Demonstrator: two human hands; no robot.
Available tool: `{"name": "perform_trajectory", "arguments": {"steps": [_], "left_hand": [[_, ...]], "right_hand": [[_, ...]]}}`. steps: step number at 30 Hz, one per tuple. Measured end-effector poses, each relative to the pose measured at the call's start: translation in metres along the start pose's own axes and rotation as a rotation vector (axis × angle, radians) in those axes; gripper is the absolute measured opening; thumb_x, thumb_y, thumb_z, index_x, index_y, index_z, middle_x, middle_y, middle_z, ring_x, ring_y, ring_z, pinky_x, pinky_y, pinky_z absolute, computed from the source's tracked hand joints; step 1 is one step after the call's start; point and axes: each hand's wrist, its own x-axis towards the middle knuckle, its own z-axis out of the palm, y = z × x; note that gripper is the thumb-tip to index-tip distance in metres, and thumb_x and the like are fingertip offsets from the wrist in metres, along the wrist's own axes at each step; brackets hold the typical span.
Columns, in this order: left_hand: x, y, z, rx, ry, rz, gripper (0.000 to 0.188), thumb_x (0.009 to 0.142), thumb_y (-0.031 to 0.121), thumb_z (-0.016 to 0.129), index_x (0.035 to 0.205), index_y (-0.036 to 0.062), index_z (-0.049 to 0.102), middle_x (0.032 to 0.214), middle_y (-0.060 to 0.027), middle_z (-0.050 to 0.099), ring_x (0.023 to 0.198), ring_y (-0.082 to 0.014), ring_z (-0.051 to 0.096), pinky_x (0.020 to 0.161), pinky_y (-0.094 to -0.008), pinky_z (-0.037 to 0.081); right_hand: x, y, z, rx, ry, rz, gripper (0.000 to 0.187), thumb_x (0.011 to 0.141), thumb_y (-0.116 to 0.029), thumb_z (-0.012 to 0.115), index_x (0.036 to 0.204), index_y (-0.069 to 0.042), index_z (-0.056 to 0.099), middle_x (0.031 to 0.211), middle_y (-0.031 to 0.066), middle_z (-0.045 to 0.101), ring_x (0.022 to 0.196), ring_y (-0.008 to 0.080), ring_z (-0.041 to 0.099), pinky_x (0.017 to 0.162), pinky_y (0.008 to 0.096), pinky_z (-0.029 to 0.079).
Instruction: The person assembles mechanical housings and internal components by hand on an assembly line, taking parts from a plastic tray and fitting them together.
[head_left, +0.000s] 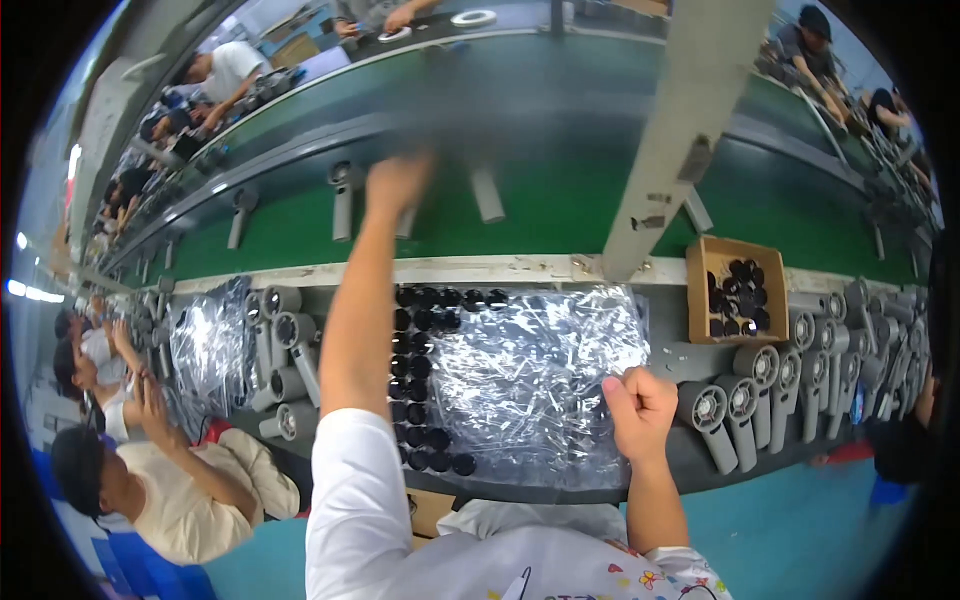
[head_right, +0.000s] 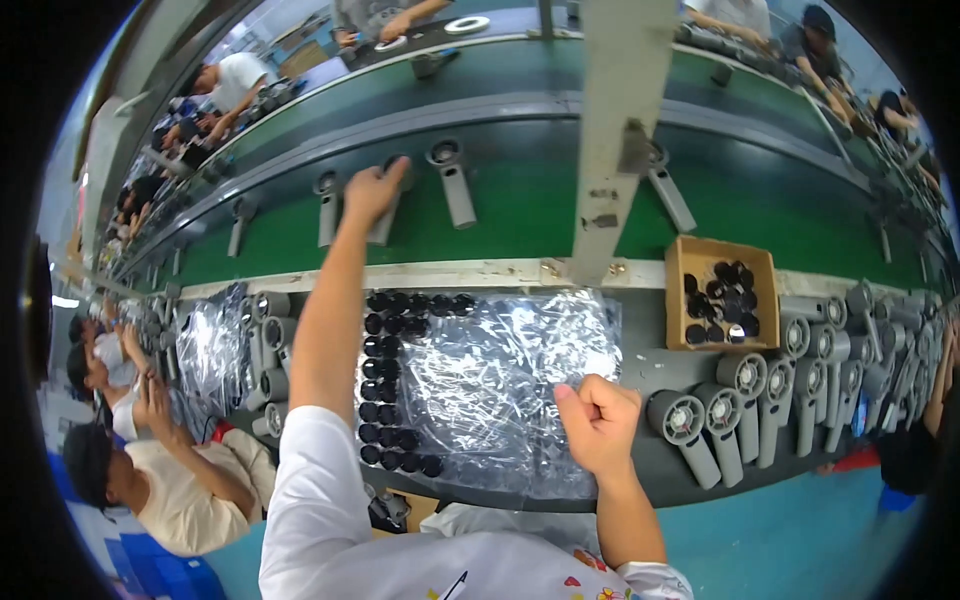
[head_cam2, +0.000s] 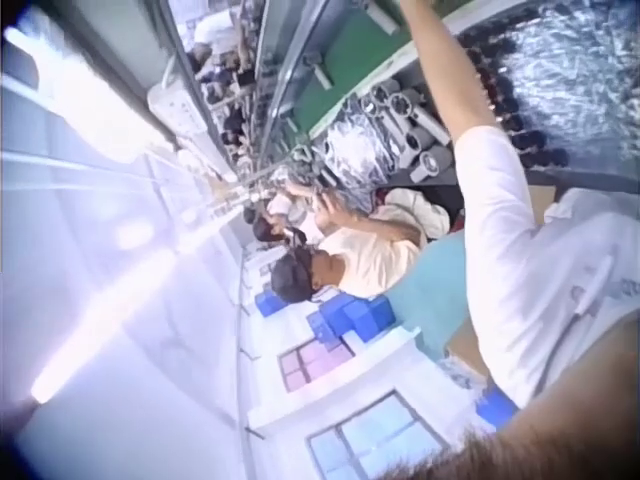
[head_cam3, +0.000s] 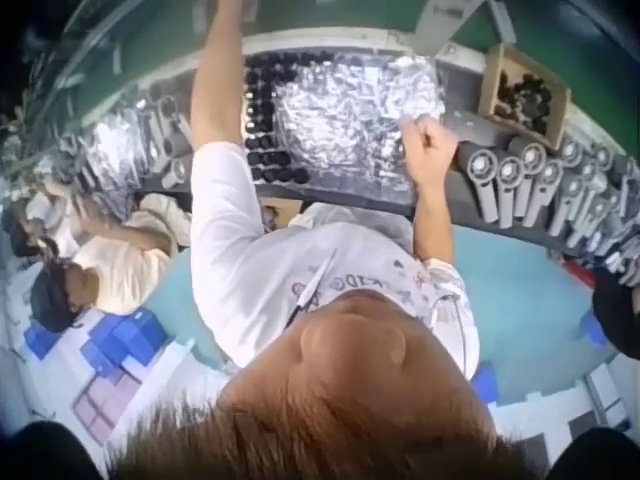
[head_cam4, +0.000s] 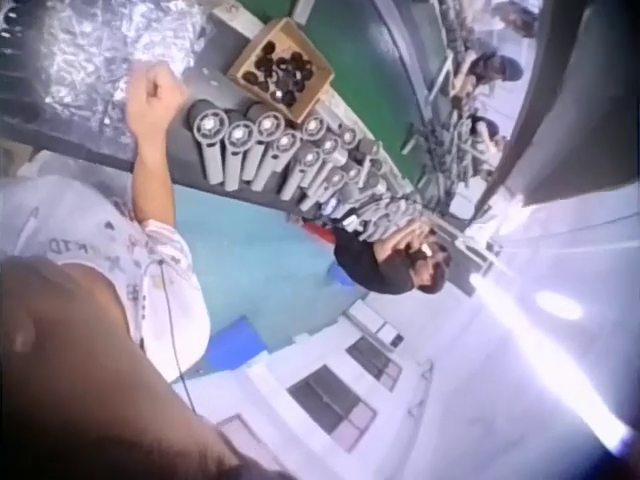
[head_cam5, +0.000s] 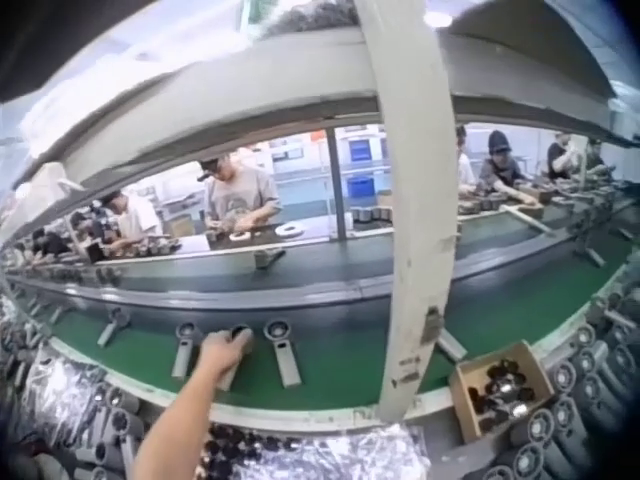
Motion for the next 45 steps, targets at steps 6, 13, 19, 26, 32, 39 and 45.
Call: {"name": "perform_trajectory", "arguments": {"steps": [6, 13, 19, 26, 32, 39, 45], "left_hand": [[-0.008, -0.127, 0.007, 0.391, 0.595, 0.008, 0.032, 0.094, 0.034, 0.061, 0.092, 0.0038, 0.071, 0.087, -0.0226, 0.07, 0.089, -0.0428, 0.069, 0.08, -0.0512, 0.054], [-0.027, -0.208, -0.009, 0.179, 0.276, -0.358, 0.052, 0.082, 0.038, 0.075, 0.109, -0.0058, 0.068, 0.099, -0.028, 0.07, 0.098, -0.0508, 0.066, 0.089, -0.0506, 0.053], [-0.093, -0.096, -0.077, -1.203, 0.309, -0.381, 0.039, 0.092, 0.036, 0.076, 0.111, 0.003, 0.066, 0.09, -0.0023, 0.058, 0.083, -0.0148, 0.06, 0.07, -0.032, 0.05], [-0.255, 0.002, -0.135, -1.646, -0.053, -0.01, 0.05, 0.096, 0.009, 0.065, 0.14, 0.0001, 0.043, 0.113, -0.0132, 0.063, 0.08, -0.019, 0.064, 0.066, -0.0364, 0.056], [-0.349, 0.007, -0.114, -1.666, -0.139, -0.133, 0.051, 0.092, 0.003, 0.068, 0.134, -0.0051, 0.042, 0.115, -0.0196, 0.062, 0.072, -0.0208, 0.063, 0.059, -0.0349, 0.055], [-0.389, 0.043, -0.114, -1.614, -0.174, -0.32, 0.042, 0.091, -0.003, 0.067, 0.129, -0.0033, 0.049, 0.109, -0.0171, 0.067, 0.076, -0.019, 0.066, 0.067, -0.0333, 0.057], [-0.398, 0.068, -0.092, -1.728, -0.274, -0.245, 0.054, 0.092, -0.007, 0.063, 0.138, 0.0006, 0.036, 0.114, -0.0189, 0.064, 0.082, -0.0174, 0.065, 0.069, -0.0333, 0.057]], "right_hand": [[0.006, -0.001, -0.009, 0.049, 0.116, -0.007, 0.044, 0.093, 0.0, 0.066, 0.063, -0.008, 0.035, 0.059, -0.0036, 0.042, 0.054, 0.0058, 0.032, 0.049, 0.0254, 0.023], [0.026, -0.024, -0.022, 0.426, 0.218, 0.187, 0.015, 0.101, -0.006, 0.057, 0.088, -0.001, 0.061, 0.072, 0.0009, 0.056, 0.056, 0.005, 0.045, 0.051, 0.0212, 0.035], [0.05, -0.063, -0.074, -0.666, -0.166, -0.227, 0.016, 0.091, -0.003, 0.062, 0.102, 0.002, 0.072, 0.083, 0.0143, 0.07, 0.075, 0.0282, 0.07, 0.069, 0.0352, 0.055], [0.074, -0.041, -0.063, -1.409, -0.551, -0.046, 0.011, 0.08, -0.007, 0.068, 0.087, -0.002, 0.075, 0.087, 0.0183, 0.071, 0.089, 0.038, 0.071, 0.077, 0.046, 0.058], [0.08, -0.019, -0.043, -1.468, -0.652, -0.052, 0.012, 0.078, -0.003, 0.067, 0.086, -0.005, 0.075, 0.09, 0.0156, 0.072, 0.089, 0.0368, 0.072, 0.072, 0.046, 0.059], [0.075, -0.001, -0.05, -1.328, -0.443, -0.214, 0.014, 0.078, -0.018, 0.067, 0.083, -0.006, 0.07, 0.086, 0.0134, 0.071, 0.087, 0.0359, 0.07, 0.074, 0.0482, 0.056], [0.039, -0.078, -0.014, -0.17, -0.347, 0.056, 0.005, 0.082, 0.004, 0.063, 0.084, 0.001, 0.06, 0.08, 0.0093, 0.066, 0.06, 0.0165, 0.064, 0.053, 0.0304, 0.049]]}}
